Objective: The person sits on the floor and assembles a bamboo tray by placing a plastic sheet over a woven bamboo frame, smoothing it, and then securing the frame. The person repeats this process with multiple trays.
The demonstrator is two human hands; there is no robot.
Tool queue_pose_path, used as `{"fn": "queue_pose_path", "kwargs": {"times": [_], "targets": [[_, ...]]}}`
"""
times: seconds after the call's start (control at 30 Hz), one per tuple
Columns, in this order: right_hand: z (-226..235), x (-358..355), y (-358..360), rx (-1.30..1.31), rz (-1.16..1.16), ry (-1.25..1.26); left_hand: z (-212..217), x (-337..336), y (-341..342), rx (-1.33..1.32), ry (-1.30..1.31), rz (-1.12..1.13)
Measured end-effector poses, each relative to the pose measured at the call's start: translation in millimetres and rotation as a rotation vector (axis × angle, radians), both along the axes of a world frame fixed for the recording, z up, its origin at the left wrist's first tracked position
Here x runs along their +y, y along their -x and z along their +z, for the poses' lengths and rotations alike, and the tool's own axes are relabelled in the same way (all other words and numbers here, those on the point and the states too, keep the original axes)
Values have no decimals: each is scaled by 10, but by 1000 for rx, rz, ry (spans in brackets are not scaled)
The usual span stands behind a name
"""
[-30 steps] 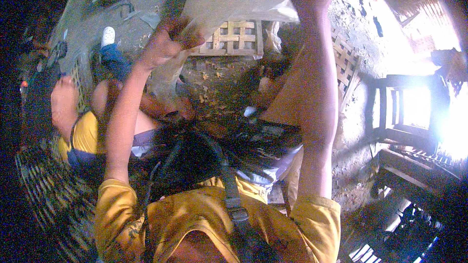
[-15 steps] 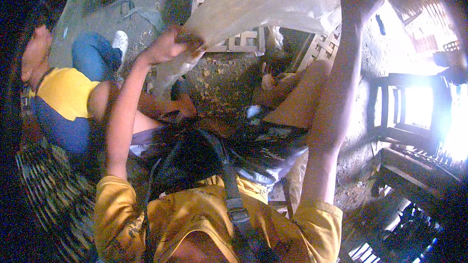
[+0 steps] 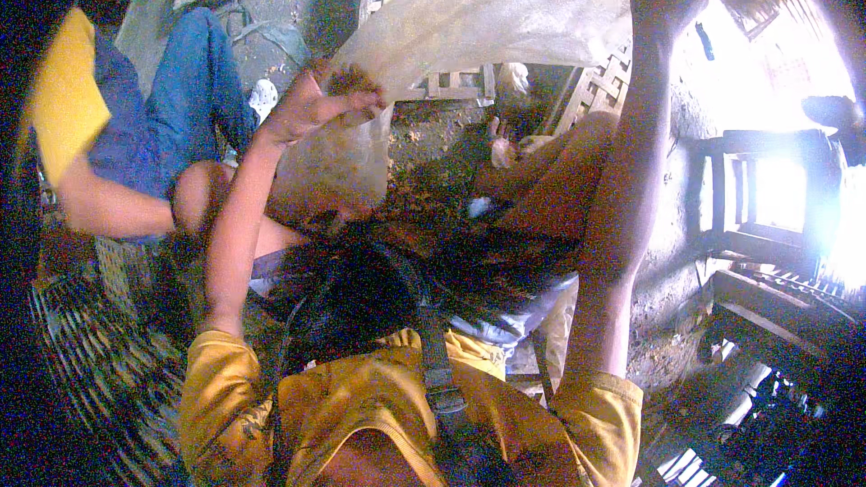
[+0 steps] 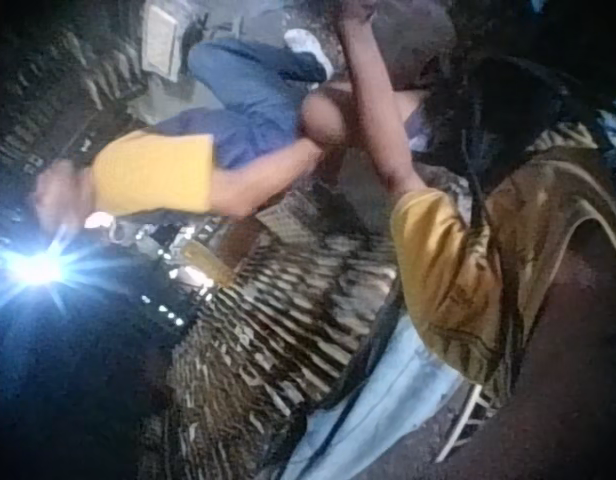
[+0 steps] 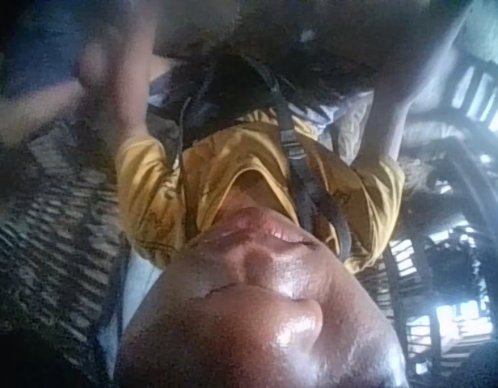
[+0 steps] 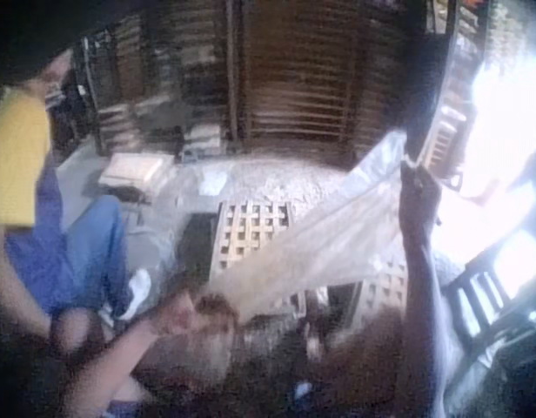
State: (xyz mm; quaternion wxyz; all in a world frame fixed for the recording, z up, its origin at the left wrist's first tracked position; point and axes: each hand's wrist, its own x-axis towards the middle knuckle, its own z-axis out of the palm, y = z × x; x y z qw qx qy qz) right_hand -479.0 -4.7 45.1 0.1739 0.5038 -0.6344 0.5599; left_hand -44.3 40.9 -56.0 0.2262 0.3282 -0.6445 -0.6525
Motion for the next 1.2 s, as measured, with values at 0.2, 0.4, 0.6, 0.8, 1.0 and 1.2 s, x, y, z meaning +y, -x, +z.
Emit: {"fn": "queue_pose_path", "kwargs": {"times": [0.2, 0.4, 0.6, 0.8, 1.0, 1.2], "targets": [[-21, 23, 54, 71, -93, -47, 85, -61, 115, 131, 245, -42], [-7, 3, 64, 34, 57, -79, -18, -57, 139, 118, -87, -89], [-54, -61, 127, 32, 6, 52, -176, -118, 104, 8, -100, 27], [-35, -68, -90, 9, 94, 38, -45, -122, 221, 22, 126, -81], [-37, -94, -106, 88, 110, 139, -135, -47, 165, -112, 11, -150], [-177, -354, 504, -224, 45, 124, -372, -121, 144, 5, -69, -72]]}}
